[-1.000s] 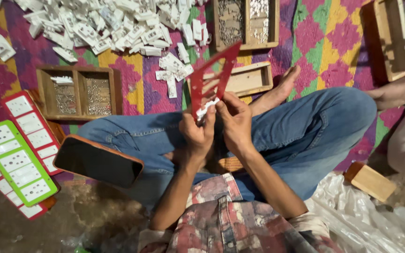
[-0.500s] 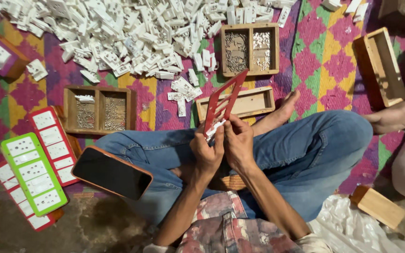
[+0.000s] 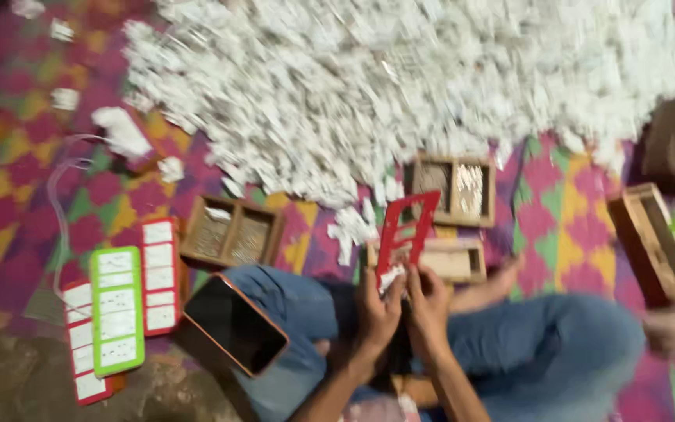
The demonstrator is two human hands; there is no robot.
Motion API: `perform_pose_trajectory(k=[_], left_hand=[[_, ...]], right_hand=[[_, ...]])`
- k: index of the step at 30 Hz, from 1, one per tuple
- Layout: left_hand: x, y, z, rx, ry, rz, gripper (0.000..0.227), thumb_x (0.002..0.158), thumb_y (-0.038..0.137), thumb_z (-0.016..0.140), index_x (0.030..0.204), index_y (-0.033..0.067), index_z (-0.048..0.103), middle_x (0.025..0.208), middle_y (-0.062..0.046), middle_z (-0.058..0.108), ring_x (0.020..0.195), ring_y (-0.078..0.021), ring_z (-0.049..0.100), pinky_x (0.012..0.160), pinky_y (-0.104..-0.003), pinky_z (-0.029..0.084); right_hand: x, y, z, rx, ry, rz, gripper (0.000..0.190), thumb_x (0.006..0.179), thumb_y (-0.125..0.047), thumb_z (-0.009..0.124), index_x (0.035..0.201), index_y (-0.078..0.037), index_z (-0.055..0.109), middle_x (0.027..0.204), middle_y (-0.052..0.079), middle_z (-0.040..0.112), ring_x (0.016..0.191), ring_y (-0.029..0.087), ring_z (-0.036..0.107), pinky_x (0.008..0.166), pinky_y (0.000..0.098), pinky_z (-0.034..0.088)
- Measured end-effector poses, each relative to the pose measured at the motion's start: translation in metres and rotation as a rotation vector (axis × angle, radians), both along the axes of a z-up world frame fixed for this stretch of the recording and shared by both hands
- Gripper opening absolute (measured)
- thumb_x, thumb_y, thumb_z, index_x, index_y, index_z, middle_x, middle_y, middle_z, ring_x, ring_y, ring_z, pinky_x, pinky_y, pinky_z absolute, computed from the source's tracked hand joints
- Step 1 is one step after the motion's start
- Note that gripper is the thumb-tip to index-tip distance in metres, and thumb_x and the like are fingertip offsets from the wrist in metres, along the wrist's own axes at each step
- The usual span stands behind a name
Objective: The person sits on the floor and assembles white electrical socket modules into a red plastic strip. They pick up individual modules, align them into the strip's slots, and press them into place. The person also handles small metal screws from a wooden box and places them into the modules.
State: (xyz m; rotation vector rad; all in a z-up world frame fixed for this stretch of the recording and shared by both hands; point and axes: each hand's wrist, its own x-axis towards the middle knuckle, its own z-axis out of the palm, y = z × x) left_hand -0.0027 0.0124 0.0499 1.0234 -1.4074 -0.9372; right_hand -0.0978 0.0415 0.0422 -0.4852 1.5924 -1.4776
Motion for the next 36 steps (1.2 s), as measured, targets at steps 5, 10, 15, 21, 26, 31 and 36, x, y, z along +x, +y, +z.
perform_pose_trajectory(k=[5,10,15,21,26,31,36], left_hand=[[0.002,-0.023,-0.024,0.435,0.361,-0.074,0.052,0.102,0.025,0.064,0.141,-0.0001,0.04,0.134,-0.019,0.059,0.119,-0.0238,0.059,0.101,-0.039,0.049],[0.022,-0.011,-0.072,0.519,0.179,-0.343,0.071,0.102,0.029,0.063,0.156,0.0026,0.024,0.157,-0.011,0.039,0.144,-0.0198,0.039,0.116,-0.036,0.032],[0.031,-0.019,-0.037,0.543,0.55,-0.64,0.066,0.11,0.037,0.058,0.161,0.0022,0.036,0.161,-0.019,0.046,0.147,-0.0303,0.049,0.123,-0.041,0.04],[0.028,-0.026,0.011,0.577,0.952,-0.816,0.075,0.107,0.036,0.06,0.166,0.0129,0.021,0.168,-0.021,0.036,0.153,-0.0399,0.043,0.126,-0.05,0.042],[0.024,-0.028,0.008,0.624,0.957,-0.784,0.079,0.106,0.039,0.065,0.166,0.0086,0.023,0.164,-0.025,0.04,0.147,-0.0408,0.05,0.121,-0.051,0.047],[0.024,-0.027,0.002,0.635,0.938,-0.732,0.081,0.103,0.034,0.072,0.164,0.0088,0.026,0.157,-0.022,0.046,0.137,-0.0365,0.057,0.112,-0.049,0.054],[0.027,-0.026,-0.005,0.677,0.972,-0.658,0.077,0.099,0.024,0.075,0.162,0.0049,0.033,0.147,-0.017,0.055,0.133,-0.0344,0.061,0.11,-0.047,0.055]], right_hand=[[0.005,-0.008,0.041,-0.216,0.169,0.153,0.032,0.092,-0.009,0.068,0.124,0.0,0.066,0.109,0.001,0.073,0.098,0.009,0.066,0.086,0.0237,0.052],[0.0,0.007,0.045,-0.143,0.7,0.122,0.027,0.087,-0.005,0.083,0.113,-0.001,0.075,0.099,0.009,0.075,0.087,0.019,0.065,0.077,0.0327,0.053],[-0.005,0.014,0.073,-0.327,0.956,0.263,0.032,0.084,-0.003,0.086,0.114,-0.005,0.075,0.113,0.01,0.075,0.104,0.026,0.073,0.09,0.0347,0.056],[-0.001,0.016,0.109,-0.382,1.052,0.379,0.036,0.079,-0.005,0.087,0.113,-0.005,0.075,0.118,0.009,0.074,0.114,0.03,0.066,0.101,0.0408,0.051],[-0.001,0.018,0.109,-0.38,1.034,0.408,0.037,0.079,-0.005,0.087,0.113,-0.004,0.074,0.12,0.01,0.072,0.114,0.031,0.065,0.1,0.0408,0.052],[0.002,0.019,0.108,-0.384,0.984,0.381,0.036,0.08,-0.004,0.086,0.114,-0.003,0.073,0.122,0.013,0.07,0.116,0.031,0.067,0.1,0.0409,0.054],[0.003,0.019,0.109,-0.376,0.988,0.357,0.035,0.083,0.003,0.08,0.116,-0.002,0.072,0.121,0.013,0.071,0.117,0.032,0.068,0.102,0.0417,0.054]])
